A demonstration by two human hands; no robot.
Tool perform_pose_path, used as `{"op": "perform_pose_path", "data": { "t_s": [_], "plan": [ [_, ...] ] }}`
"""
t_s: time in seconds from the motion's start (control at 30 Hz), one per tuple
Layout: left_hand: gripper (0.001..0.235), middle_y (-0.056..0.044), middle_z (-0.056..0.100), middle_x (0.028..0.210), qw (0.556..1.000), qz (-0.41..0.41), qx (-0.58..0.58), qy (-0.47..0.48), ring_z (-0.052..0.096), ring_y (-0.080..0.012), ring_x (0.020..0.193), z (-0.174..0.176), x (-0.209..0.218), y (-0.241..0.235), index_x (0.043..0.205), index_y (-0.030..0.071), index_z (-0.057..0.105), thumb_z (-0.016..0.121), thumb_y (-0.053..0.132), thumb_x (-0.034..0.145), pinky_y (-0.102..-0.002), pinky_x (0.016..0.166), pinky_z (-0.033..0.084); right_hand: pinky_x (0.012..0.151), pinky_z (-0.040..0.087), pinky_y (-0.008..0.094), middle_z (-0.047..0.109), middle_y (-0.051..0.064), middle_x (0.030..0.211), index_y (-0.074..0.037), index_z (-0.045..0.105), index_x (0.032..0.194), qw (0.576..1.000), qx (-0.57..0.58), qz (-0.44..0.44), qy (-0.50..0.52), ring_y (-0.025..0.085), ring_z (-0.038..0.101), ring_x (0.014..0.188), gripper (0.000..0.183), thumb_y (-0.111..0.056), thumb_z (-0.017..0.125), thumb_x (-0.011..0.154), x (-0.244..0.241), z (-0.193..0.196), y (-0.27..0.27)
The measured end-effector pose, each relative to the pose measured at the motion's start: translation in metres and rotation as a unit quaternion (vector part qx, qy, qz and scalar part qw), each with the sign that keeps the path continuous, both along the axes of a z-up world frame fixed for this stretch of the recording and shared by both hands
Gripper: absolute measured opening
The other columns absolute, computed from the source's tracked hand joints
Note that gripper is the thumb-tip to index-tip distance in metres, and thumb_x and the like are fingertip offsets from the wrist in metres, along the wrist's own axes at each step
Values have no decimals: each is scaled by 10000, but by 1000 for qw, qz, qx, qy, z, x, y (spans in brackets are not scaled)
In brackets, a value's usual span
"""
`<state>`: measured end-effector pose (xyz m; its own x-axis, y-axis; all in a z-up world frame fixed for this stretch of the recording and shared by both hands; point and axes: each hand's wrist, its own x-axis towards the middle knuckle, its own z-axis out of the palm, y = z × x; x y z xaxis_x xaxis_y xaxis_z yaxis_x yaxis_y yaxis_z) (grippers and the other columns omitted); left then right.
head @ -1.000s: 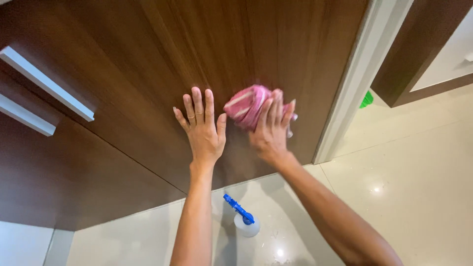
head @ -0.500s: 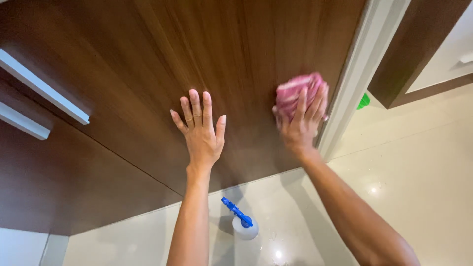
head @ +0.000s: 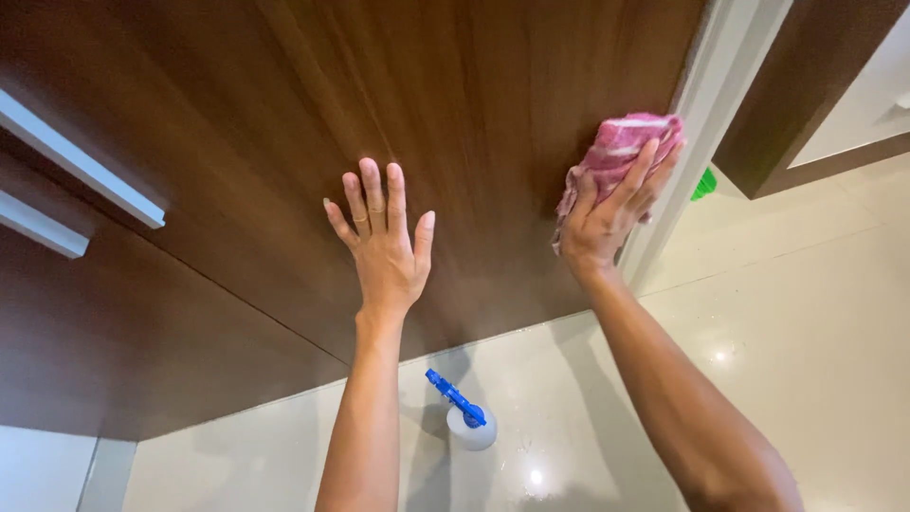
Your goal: The person is spraying a cleaning solution and wiping down the exterior of kitchen cabinets with a pink cloth.
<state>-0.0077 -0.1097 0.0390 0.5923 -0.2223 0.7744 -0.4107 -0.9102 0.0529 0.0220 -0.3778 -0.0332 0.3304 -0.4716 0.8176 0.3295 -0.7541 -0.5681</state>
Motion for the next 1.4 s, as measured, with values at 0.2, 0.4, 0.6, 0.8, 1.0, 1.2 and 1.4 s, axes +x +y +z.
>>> {"op": "perform_pose_path", "data": {
  "t_s": [0.2,0.4,0.6,0.8,1.0,1.2,1.4],
  "plan": [
    [737,-84,55,1764,1000,0,3,1,-17,-278,1641,-3,-3,1,1692,144,179,584,384,1125,-591,1309,-49,1350,77,470,-42,102,1752,-227,122,1699,999,-44,23,-22,318,12,1599,800,-363,643,1107,5,65,1],
    [720,-87,52,1766,1000,-2,8,-1,-25,-283,1648,-1,-2,3,1694,143,194,576,384,1132,-593,1315,-47,1331,112,524,13,175,1756,-186,161,1691,999,-21,-13,-31,380,63,1610,773,-312,652,1107,0,10,41],
    [691,-105,68,1761,1000,-1,-3,12,-28,-294,1636,-6,2,3,1690,125,222,523,410,1138,-608,1302,-63,1360,130,537,-12,219,1760,-146,97,1712,1000,-4,15,-2,425,42,1637,810,-269,658,1139,-12,-25,36],
    [663,-94,79,1764,1000,-11,-16,2,-24,-285,1643,-8,1,2,1688,133,224,470,423,1144,-596,1309,-74,1342,81,485,-1,183,1727,-181,111,1701,1000,-23,4,-10,371,36,1608,802,-297,698,1166,-1,61,19],
    [640,-74,84,1766,1000,-15,-15,15,-17,-268,1647,-5,0,5,1683,156,234,373,474,1146,-582,1318,-81,1347,145,456,27,120,1758,-281,81,1703,998,-4,37,-59,316,68,1630,753,-292,626,1182,4,-1,4],
    [664,-44,63,1770,999,-32,-32,14,-45,-233,1644,-7,2,2,1688,166,229,231,539,1139,-566,1316,-108,1350,95,547,-40,206,1748,-205,42,1703,1000,17,7,18,402,-11,1651,758,-298,594,1191,-8,-34,4],
    [645,-40,86,1763,1000,-10,-18,6,-18,-222,1643,-11,3,5,1680,183,252,232,537,1142,-536,1329,-87,1311,67,587,-27,142,1732,-249,95,1705,995,-102,12,21,386,-15,1619,864,-383,725,1130,-1,24,32]
  ]
}}
